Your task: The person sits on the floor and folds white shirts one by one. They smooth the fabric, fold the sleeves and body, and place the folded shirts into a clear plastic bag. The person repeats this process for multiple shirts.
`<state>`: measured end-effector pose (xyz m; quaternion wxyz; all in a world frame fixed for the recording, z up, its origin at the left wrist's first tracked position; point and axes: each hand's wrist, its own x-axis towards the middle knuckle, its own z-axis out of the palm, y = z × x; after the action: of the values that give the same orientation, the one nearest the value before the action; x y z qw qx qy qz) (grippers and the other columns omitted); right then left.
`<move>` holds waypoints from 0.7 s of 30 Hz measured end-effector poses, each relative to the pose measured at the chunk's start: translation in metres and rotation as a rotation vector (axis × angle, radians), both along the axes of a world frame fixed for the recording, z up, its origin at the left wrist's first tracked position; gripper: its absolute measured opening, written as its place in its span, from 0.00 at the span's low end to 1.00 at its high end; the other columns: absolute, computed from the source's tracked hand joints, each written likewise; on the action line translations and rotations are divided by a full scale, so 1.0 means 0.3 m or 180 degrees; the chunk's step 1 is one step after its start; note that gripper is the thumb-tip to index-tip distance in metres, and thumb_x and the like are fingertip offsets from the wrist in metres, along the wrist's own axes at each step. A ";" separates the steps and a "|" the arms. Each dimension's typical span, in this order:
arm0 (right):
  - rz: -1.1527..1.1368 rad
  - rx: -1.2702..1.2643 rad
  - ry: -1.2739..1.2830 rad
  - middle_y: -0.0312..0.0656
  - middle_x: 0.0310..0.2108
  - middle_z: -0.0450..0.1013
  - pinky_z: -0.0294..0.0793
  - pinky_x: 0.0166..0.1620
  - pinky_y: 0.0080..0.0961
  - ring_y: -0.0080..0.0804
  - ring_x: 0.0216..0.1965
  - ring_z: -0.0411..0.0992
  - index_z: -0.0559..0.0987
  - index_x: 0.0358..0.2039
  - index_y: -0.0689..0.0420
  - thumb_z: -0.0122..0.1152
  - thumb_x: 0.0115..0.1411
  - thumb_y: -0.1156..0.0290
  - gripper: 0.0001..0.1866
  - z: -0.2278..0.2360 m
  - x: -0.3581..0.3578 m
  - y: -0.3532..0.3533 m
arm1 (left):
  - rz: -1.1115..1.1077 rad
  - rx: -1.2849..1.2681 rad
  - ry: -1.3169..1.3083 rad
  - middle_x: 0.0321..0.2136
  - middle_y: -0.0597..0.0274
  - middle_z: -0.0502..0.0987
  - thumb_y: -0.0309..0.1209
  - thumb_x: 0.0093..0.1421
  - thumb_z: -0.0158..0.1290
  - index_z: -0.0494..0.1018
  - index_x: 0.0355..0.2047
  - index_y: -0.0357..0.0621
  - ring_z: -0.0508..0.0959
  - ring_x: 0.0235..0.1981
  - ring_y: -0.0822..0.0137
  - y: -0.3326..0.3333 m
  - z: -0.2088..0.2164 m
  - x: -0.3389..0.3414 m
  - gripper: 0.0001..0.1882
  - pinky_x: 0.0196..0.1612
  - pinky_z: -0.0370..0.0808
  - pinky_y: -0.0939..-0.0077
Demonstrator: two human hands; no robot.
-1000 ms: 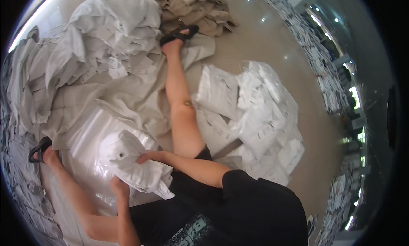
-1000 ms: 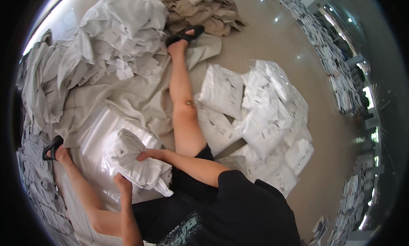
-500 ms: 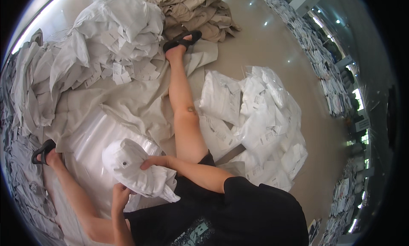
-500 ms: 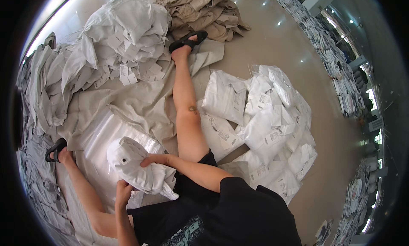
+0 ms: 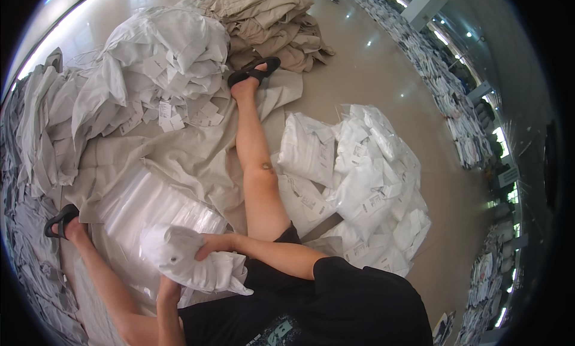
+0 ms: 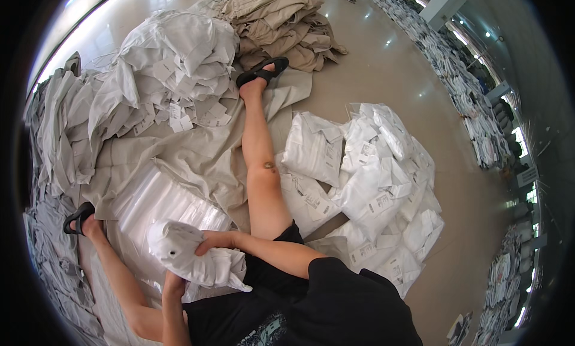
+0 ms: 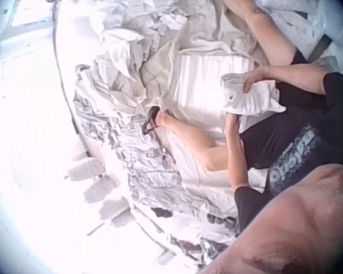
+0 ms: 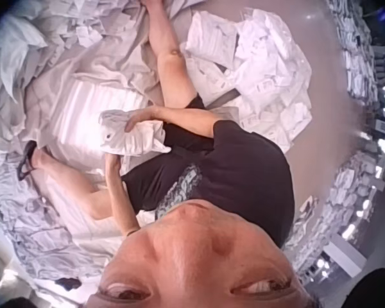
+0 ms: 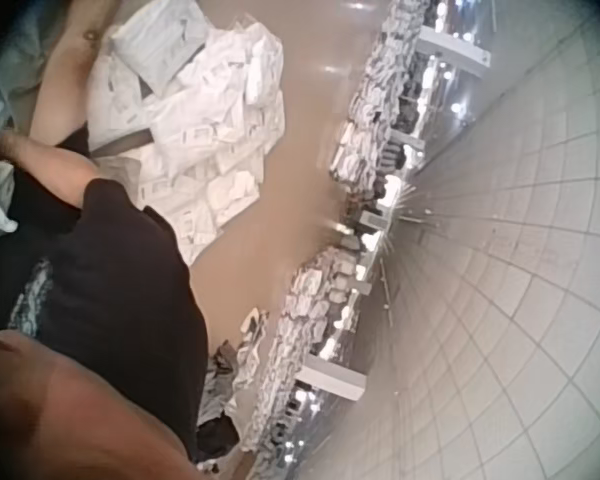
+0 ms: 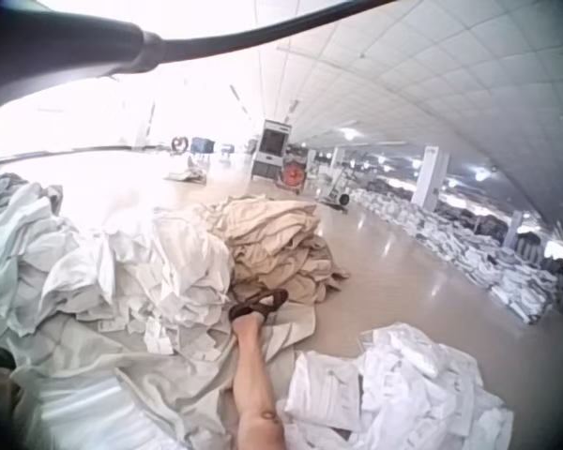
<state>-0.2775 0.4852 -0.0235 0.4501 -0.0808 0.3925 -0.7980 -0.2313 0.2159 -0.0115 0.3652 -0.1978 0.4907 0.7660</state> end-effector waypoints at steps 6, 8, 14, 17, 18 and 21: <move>0.0311 0.0327 0.1226 0.41 0.58 0.80 0.71 0.66 0.30 0.28 0.60 0.75 0.75 0.65 0.61 0.78 0.47 0.78 0.42 0.286 -0.100 -0.062 | -0.0429 -0.1557 0.0226 0.48 0.62 0.84 0.39 0.66 0.66 0.76 0.62 0.39 0.83 0.42 0.66 -0.120 0.170 0.034 0.28 0.41 0.80 0.70; 0.0012 0.0386 0.1058 0.40 0.57 0.80 0.72 0.66 0.29 0.28 0.59 0.75 0.76 0.65 0.61 0.79 0.47 0.79 0.41 0.293 -0.081 0.059 | -0.1160 -0.1450 0.0127 0.39 0.63 0.84 0.30 0.61 0.63 0.80 0.54 0.38 0.80 0.34 0.69 -0.189 -0.033 0.033 0.21 0.34 0.74 0.73; -0.0422 0.0973 0.1062 0.38 0.55 0.82 0.75 0.60 0.27 0.28 0.54 0.77 0.78 0.64 0.62 0.79 0.54 0.76 0.36 0.265 -0.229 0.145 | -0.1156 -0.2110 0.0287 0.28 0.62 0.81 0.24 0.56 0.62 0.82 0.42 0.37 0.80 0.30 0.71 -0.528 -0.175 0.158 0.12 0.32 0.75 0.73; 0.0312 0.1211 0.0304 0.39 0.59 0.79 0.71 0.65 0.28 0.30 0.60 0.74 0.75 0.68 0.61 0.81 0.52 0.75 0.42 0.269 -0.233 0.172 | -0.1357 -0.2960 0.2674 0.42 0.51 0.85 0.27 0.59 0.64 0.80 0.55 0.35 0.84 0.42 0.52 -0.401 0.007 0.158 0.22 0.52 0.80 0.60; 0.0264 0.1098 0.0116 0.39 0.60 0.78 0.70 0.66 0.29 0.30 0.61 0.73 0.74 0.69 0.61 0.81 0.51 0.75 0.43 0.315 -0.203 0.179 | -0.1481 -0.2959 0.2432 0.42 0.46 0.85 0.30 0.64 0.63 0.82 0.54 0.38 0.84 0.42 0.49 -0.315 0.069 0.105 0.19 0.53 0.80 0.59; 0.0337 0.1041 -0.0079 0.40 0.63 0.76 0.67 0.69 0.30 0.32 0.64 0.70 0.71 0.71 0.61 0.82 0.50 0.75 0.47 0.397 -0.159 0.155 | -0.0747 -0.3290 0.2241 0.27 0.42 0.82 0.34 0.72 0.57 0.81 0.41 0.35 0.82 0.29 0.43 -0.210 0.098 0.046 0.12 0.36 0.76 0.52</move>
<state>-0.3253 0.5317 0.0957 0.5034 -0.0172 0.5067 -0.6997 -0.2174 0.1527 0.0178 0.1209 -0.0298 0.9061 0.4043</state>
